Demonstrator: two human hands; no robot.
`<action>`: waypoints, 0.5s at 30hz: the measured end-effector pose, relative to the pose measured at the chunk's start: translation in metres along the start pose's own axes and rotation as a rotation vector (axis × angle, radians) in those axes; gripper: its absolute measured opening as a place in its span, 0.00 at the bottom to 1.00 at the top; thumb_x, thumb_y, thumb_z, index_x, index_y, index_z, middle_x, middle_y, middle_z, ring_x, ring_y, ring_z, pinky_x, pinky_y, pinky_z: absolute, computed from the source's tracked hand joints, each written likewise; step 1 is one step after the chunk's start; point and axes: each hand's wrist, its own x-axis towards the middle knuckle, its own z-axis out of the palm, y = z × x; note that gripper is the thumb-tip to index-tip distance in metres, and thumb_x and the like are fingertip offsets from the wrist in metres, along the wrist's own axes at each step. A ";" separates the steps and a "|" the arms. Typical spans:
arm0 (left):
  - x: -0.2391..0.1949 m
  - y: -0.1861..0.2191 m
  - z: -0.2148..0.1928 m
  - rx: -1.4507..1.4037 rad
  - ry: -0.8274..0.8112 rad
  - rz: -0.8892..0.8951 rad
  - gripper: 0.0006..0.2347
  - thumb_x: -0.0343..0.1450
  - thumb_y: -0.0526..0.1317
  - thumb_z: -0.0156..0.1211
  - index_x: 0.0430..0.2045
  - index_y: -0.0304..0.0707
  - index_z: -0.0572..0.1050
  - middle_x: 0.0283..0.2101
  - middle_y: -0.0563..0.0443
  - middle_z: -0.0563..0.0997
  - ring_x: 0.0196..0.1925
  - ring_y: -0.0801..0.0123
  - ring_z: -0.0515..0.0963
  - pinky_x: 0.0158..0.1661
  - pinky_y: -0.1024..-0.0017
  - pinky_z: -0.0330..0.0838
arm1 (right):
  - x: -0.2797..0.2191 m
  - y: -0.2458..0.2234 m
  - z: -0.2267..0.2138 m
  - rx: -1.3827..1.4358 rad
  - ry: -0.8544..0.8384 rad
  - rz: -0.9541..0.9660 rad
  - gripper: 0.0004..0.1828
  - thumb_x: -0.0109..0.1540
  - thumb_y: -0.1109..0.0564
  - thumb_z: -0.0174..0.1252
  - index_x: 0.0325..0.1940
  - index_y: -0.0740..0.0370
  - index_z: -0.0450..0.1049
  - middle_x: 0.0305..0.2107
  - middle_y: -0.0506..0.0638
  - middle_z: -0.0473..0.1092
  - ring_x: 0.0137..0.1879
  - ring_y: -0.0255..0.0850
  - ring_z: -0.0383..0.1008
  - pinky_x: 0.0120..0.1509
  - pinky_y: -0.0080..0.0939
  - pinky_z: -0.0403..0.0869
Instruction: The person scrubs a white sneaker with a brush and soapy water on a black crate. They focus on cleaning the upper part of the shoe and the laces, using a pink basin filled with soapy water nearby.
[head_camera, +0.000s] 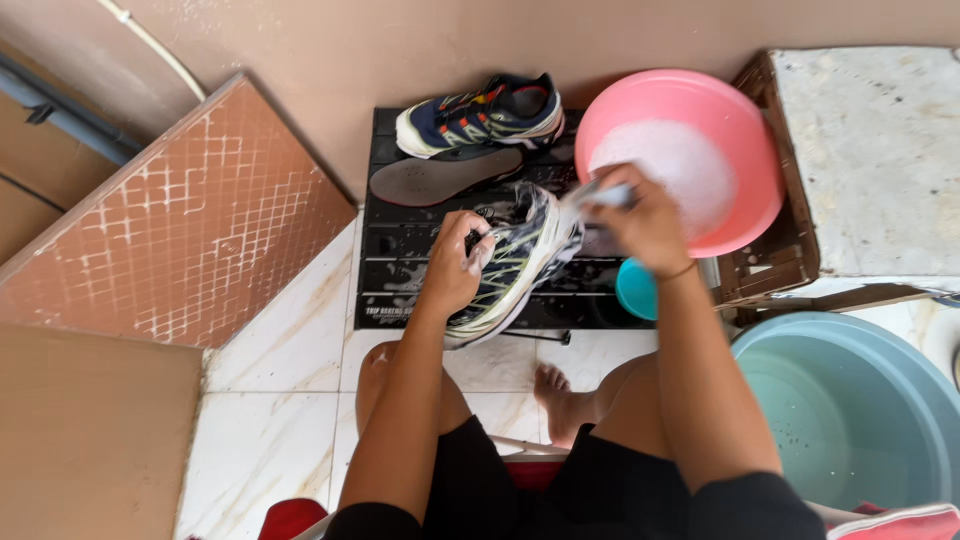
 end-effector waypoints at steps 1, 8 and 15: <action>0.004 0.002 0.000 -0.009 -0.007 -0.006 0.04 0.81 0.35 0.51 0.44 0.33 0.70 0.48 0.34 0.72 0.50 0.31 0.76 0.52 0.40 0.70 | -0.002 0.002 0.013 -0.006 0.001 0.011 0.12 0.58 0.61 0.69 0.43 0.64 0.75 0.50 0.66 0.76 0.60 0.59 0.75 0.67 0.53 0.66; -0.005 0.021 -0.004 0.543 -0.103 -0.112 0.22 0.79 0.49 0.53 0.64 0.39 0.61 0.64 0.36 0.67 0.67 0.37 0.66 0.58 0.31 0.62 | -0.015 0.007 0.082 -0.149 0.082 -0.107 0.14 0.54 0.54 0.73 0.39 0.57 0.78 0.46 0.56 0.71 0.55 0.63 0.71 0.61 0.58 0.69; -0.021 0.077 -0.015 0.834 -0.446 -0.328 0.59 0.62 0.77 0.60 0.79 0.37 0.38 0.81 0.30 0.37 0.82 0.33 0.34 0.67 0.20 0.28 | -0.016 0.022 0.081 -0.393 0.191 0.014 0.23 0.57 0.43 0.76 0.44 0.57 0.75 0.48 0.57 0.63 0.55 0.65 0.70 0.57 0.60 0.73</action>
